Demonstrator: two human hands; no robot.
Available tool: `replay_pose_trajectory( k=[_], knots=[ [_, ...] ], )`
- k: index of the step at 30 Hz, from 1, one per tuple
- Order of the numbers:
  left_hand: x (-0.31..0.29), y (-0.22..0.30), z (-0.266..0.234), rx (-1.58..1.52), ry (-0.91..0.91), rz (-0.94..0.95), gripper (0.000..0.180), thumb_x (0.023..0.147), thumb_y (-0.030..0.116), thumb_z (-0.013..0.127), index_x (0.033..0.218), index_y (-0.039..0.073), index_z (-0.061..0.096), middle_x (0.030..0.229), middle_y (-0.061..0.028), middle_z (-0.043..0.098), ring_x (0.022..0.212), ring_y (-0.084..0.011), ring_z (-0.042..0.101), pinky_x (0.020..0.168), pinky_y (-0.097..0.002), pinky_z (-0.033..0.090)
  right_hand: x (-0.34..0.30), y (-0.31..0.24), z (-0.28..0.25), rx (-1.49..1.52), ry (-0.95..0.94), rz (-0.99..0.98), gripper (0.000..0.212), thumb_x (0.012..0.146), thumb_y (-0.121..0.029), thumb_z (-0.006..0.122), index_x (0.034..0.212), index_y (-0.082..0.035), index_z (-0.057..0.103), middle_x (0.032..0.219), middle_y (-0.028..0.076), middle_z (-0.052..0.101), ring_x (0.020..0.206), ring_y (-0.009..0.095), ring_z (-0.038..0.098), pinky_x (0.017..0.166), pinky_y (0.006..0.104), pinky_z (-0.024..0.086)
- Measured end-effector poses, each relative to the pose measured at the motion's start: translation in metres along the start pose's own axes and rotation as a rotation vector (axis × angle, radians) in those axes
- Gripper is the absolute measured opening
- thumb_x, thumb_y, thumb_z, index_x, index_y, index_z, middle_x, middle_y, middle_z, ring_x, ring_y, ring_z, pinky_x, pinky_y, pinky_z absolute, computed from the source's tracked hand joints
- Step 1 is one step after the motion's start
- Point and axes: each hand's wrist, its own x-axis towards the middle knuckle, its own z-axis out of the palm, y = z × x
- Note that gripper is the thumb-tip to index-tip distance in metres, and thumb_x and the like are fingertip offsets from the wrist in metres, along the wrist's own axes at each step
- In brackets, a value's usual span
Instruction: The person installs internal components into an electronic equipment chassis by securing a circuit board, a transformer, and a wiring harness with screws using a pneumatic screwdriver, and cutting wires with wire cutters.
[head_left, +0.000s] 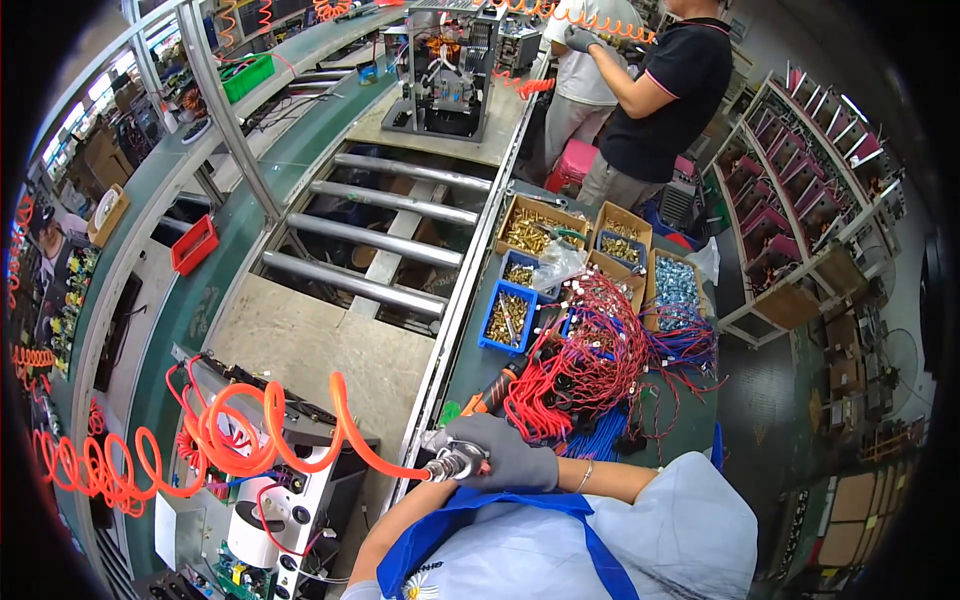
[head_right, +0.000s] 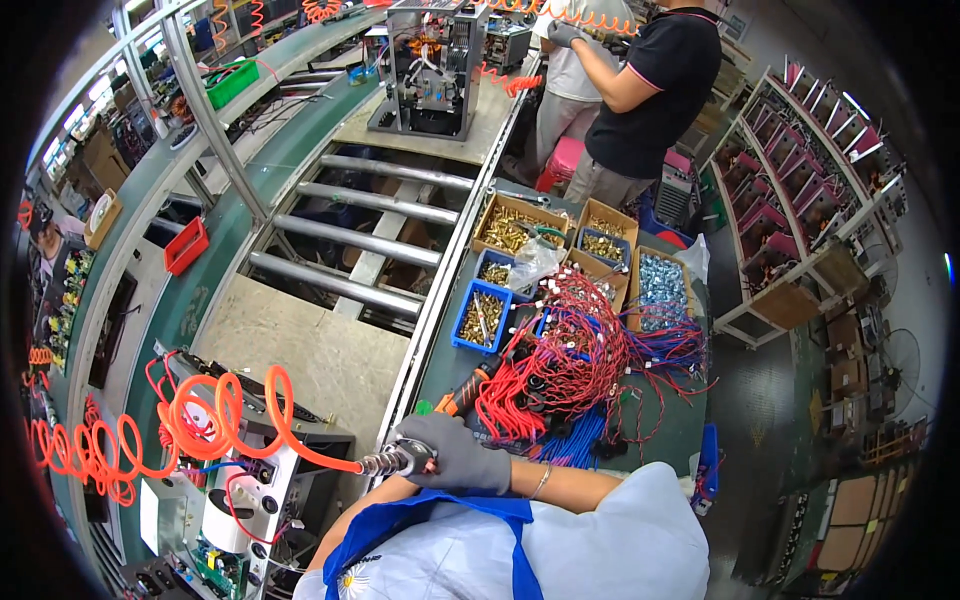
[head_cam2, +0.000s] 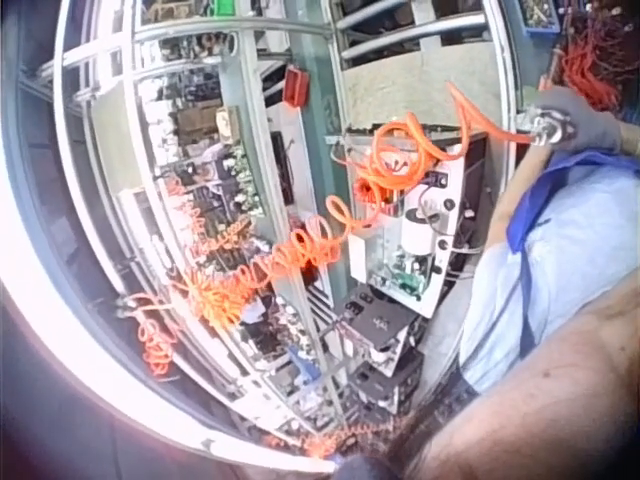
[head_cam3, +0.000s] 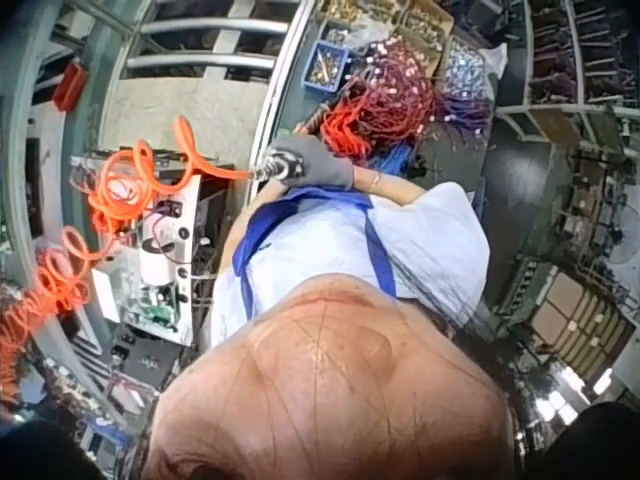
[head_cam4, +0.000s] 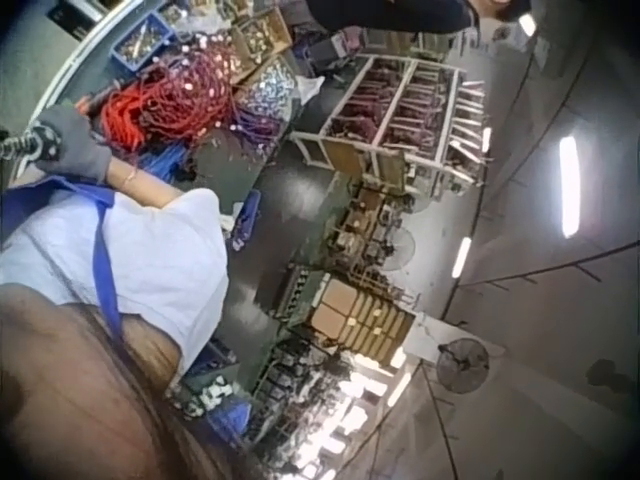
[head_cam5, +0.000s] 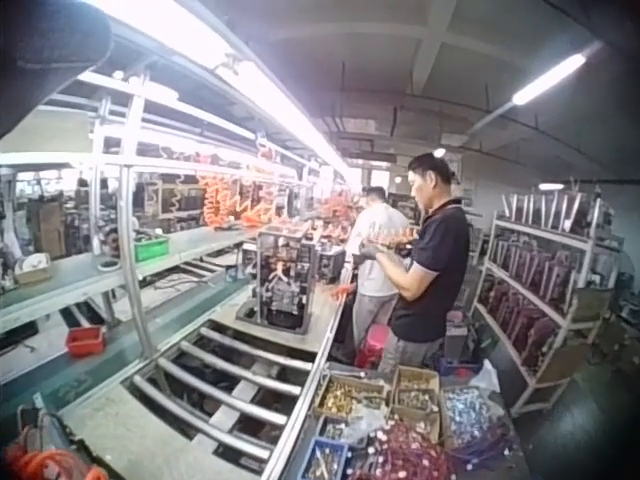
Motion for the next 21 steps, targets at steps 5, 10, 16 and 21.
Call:
replay_pose_trajectory(
  k=[5, 10, 16, 21],
  knots=[
    [-0.009, 0.003, 0.011, 0.027, 0.004, 0.054, 0.028, 0.094, 0.016, 0.053, 0.118, 0.002, 0.054, 0.106, -0.0096, 0.059, 0.092, -0.0163, 0.061, 0.076, -0.0265, 0.053, -0.001, -0.007, -0.002, 0.031, 0.025, -0.017, 0.038, 0.070, -0.024, 0.074, 0.101, -0.008, 0.058, 0.088, 0.011, 0.062, 0.082, 0.031, 0.063, 0.071, 0.0394, 0.050],
    [-0.023, 0.014, 0.010, 0.048, 0.027, 0.130, 0.028, 0.094, 0.013, 0.053, 0.120, 0.001, 0.054, 0.107, -0.0099, 0.059, 0.093, -0.0168, 0.061, 0.076, -0.0266, 0.053, 0.002, -0.012, 0.008, 0.152, -0.011, -0.036, 0.040, 0.069, -0.024, 0.074, 0.102, -0.007, 0.058, 0.090, 0.012, 0.063, 0.083, 0.031, 0.063, 0.072, 0.0389, 0.050],
    [-0.041, 0.025, 0.003, 0.092, 0.044, 0.191, 0.029, 0.094, 0.010, 0.052, 0.121, 0.001, 0.053, 0.108, -0.0103, 0.058, 0.094, -0.0173, 0.061, 0.077, -0.0267, 0.053, 0.016, -0.030, 0.019, 0.501, -0.145, 0.129, 0.041, 0.075, -0.012, 0.072, 0.112, -0.001, 0.058, 0.093, 0.007, 0.061, 0.087, 0.011, 0.058, 0.079, 0.0304, 0.049],
    [-0.072, 0.023, -0.053, 0.086, 0.034, 0.163, 0.032, 0.095, 0.008, 0.052, 0.125, -0.002, 0.050, 0.109, -0.0123, 0.059, 0.095, -0.0177, 0.061, 0.077, -0.0255, 0.054, 0.069, -0.077, 0.025, 0.969, -0.333, 0.161, 0.024, 0.079, -0.009, 0.067, 0.102, -0.004, 0.059, 0.094, 0.002, 0.061, 0.088, 0.010, 0.057, 0.079, 0.0263, 0.046]
  ],
)
